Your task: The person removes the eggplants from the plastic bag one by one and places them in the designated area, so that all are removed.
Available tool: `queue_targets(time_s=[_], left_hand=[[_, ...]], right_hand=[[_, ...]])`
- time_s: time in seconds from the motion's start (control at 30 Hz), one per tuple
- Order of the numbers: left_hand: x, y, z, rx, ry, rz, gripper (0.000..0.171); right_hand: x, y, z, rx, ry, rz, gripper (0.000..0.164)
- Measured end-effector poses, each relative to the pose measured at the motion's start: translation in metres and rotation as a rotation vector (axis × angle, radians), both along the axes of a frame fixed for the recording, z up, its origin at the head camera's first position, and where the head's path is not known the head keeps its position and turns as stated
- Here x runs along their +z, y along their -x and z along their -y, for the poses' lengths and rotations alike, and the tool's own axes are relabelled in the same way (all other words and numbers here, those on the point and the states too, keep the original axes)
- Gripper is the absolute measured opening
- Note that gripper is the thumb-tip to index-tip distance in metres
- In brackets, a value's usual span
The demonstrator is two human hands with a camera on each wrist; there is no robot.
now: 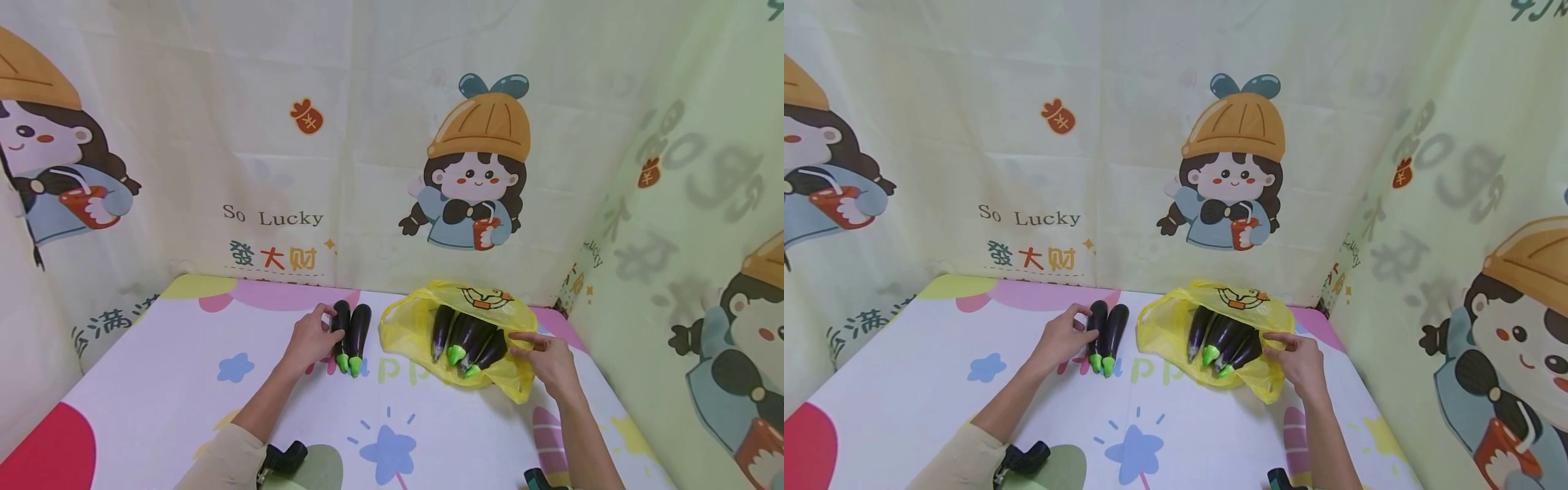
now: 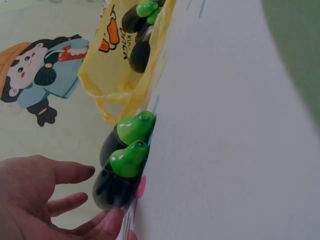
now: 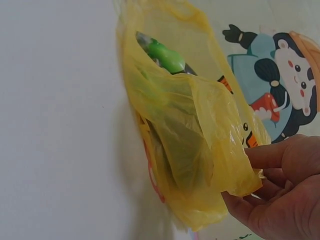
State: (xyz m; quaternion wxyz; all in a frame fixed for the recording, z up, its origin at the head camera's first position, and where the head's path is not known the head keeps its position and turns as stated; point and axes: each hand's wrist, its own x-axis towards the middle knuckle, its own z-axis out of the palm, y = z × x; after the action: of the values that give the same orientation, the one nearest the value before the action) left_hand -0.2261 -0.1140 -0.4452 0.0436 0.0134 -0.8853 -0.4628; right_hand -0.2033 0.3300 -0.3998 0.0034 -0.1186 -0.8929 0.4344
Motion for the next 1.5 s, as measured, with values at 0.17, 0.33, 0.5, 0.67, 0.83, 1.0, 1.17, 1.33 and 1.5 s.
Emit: queue_targets(time_s=[0.17, 0.33, 0.5, 0.67, 0.83, 1.0, 1.17, 1.33, 1.5], left_hand=[[0.005, -0.004, -0.003, 0.011, 0.013, -0.009, 0.043], [0.007, -0.005, -0.006, 0.023, 0.009, -0.044, 0.041], [0.010, -0.004, -0.010, 0.054, 0.013, -0.118, 0.037], [0.015, -0.003, -0.016, 0.033, 0.002, -0.215, 0.029], [0.022, -0.005, -0.030, -0.068, -0.024, -0.253, 0.022], [0.025, -0.008, -0.044, -0.156, -0.061, -0.247, 0.016], [0.024, -0.010, -0.057, -0.223, -0.044, -0.251, 0.014], [0.024, -0.006, -0.073, -0.315, -0.027, -0.232, 0.016], [0.027, 0.000, -0.092, -0.410, -0.008, -0.219, 0.018]], right_hand=[[-0.001, -0.001, -0.002, -0.006, 0.006, 0.005, 0.036], [0.000, -0.002, -0.003, -0.009, 0.012, 0.008, 0.036], [0.001, -0.002, -0.003, -0.001, 0.012, 0.009, 0.037], [0.003, -0.002, -0.004, -0.001, 0.016, 0.009, 0.037], [0.003, -0.002, -0.007, -0.006, 0.016, 0.007, 0.038], [0.001, -0.001, -0.007, -0.003, 0.022, -0.020, 0.037], [-0.002, -0.001, -0.004, -0.002, 0.019, -0.025, 0.036], [-0.001, -0.001, -0.003, 0.002, 0.012, -0.025, 0.036], [0.000, -0.002, -0.002, 0.003, 0.013, -0.036, 0.035]])
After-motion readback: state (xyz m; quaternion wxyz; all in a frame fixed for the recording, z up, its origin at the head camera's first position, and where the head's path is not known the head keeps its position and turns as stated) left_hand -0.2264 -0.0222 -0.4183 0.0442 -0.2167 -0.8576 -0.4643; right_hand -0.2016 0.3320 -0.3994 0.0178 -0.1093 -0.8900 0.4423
